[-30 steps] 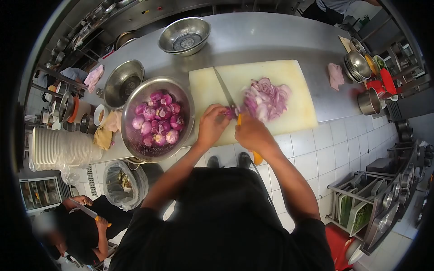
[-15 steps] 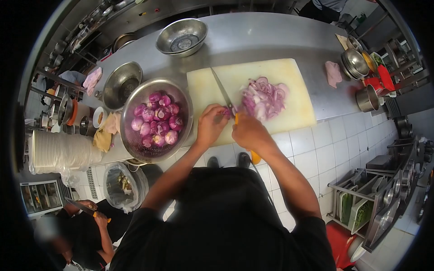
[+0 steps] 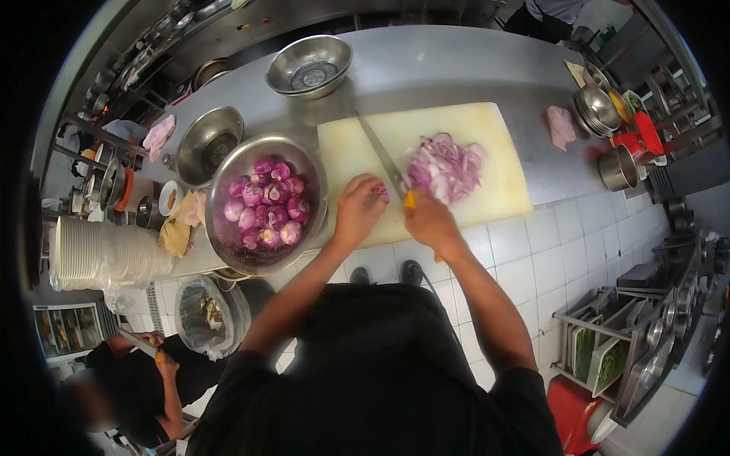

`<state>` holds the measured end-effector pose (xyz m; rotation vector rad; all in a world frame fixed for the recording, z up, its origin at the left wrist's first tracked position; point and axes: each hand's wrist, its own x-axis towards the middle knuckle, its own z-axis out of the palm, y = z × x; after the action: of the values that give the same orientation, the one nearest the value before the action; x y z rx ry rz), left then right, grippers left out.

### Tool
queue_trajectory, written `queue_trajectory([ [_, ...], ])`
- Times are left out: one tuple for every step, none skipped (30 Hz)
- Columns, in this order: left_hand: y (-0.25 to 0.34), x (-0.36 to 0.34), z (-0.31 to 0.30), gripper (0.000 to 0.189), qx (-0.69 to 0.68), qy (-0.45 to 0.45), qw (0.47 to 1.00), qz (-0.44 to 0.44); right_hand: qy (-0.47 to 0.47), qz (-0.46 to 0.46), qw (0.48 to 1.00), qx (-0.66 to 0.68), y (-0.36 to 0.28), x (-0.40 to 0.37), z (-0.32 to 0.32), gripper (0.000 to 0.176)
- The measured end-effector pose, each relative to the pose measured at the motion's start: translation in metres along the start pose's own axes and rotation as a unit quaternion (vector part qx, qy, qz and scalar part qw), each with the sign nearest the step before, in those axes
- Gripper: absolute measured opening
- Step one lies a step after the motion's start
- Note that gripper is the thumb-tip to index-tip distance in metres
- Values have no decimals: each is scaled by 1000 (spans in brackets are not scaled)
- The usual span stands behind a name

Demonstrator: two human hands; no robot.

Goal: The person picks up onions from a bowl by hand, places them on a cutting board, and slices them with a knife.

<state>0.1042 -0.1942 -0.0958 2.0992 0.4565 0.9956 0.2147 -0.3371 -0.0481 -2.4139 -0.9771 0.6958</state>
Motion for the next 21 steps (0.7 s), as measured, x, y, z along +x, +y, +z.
queue_trajectory([
  [5,2,-1,18,31,19,999,36,-11,22,1000,-7,1,-3,-7,37],
  [2,4,-2,18,32,-15,998,49,3,17,1000,-14,9,-3,-5,37],
  [-1,6,-5,18,33,-49,996,62,3,16,1000,-13,10,-4,-7,38],
  [-3,7,-7,18,34,-84,993,75,2,14,1000,-11,9,-6,-9,38],
  [-3,8,-7,19,55,-95,994,19,1,12,1000,-9,8,-7,-11,38],
  [4,12,-10,20,77,-106,991,-37,4,11,1000,-2,5,-9,-12,38],
  [8,14,-11,21,98,-117,984,-92,8,11,1000,5,2,-12,-13,38],
  [5,12,-9,21,68,-109,982,-139,12,11,1000,12,-2,-15,-13,37],
  [2,10,-6,21,38,-101,977,-186,9,11,1000,17,-6,-17,-13,37],
  [-1,7,-2,20,7,-94,968,-232,7,12,1000,21,-10,-20,-13,37],
  [-2,2,2,19,-39,-76,964,-252,4,13,1000,25,-13,-23,-14,37],
  [1,-2,5,18,-85,-57,957,-273,-2,16,1000,26,-17,-26,-14,36],
  [3,-4,7,17,-131,-38,946,-293,-8,19,999,26,-20,-29,-15,36],
  [4,-7,8,17,-132,-35,947,-289,-15,22,999,27,-23,-32,-16,36],
  [8,-7,8,16,-134,-32,948,-286,-22,25,999,26,-25,-34,-18,36],
  [11,-7,7,16,-135,-27,949,-283,-28,27,999,26,-28,-36,-21,36],
  [6,-9,10,16,-143,-23,949,-281,-34,28,999,25,-31,-38,-24,36],
  [2,-10,12,16,-150,-20,948,-279,-45,36,998,23,-36,-41,-28,36],
  [-2,-11,14,15,-157,-16,948,-276,-54,44,997,21,-41,-44,-32,36],
  [-5,-13,16,14,-158,-12,946,-281,-64,53,996,18,-45,-46,-36,36],
  [-1,-10,14,14,-159,-8,945,-286,-69,55,996,12,-49,-48,-40,36],
])
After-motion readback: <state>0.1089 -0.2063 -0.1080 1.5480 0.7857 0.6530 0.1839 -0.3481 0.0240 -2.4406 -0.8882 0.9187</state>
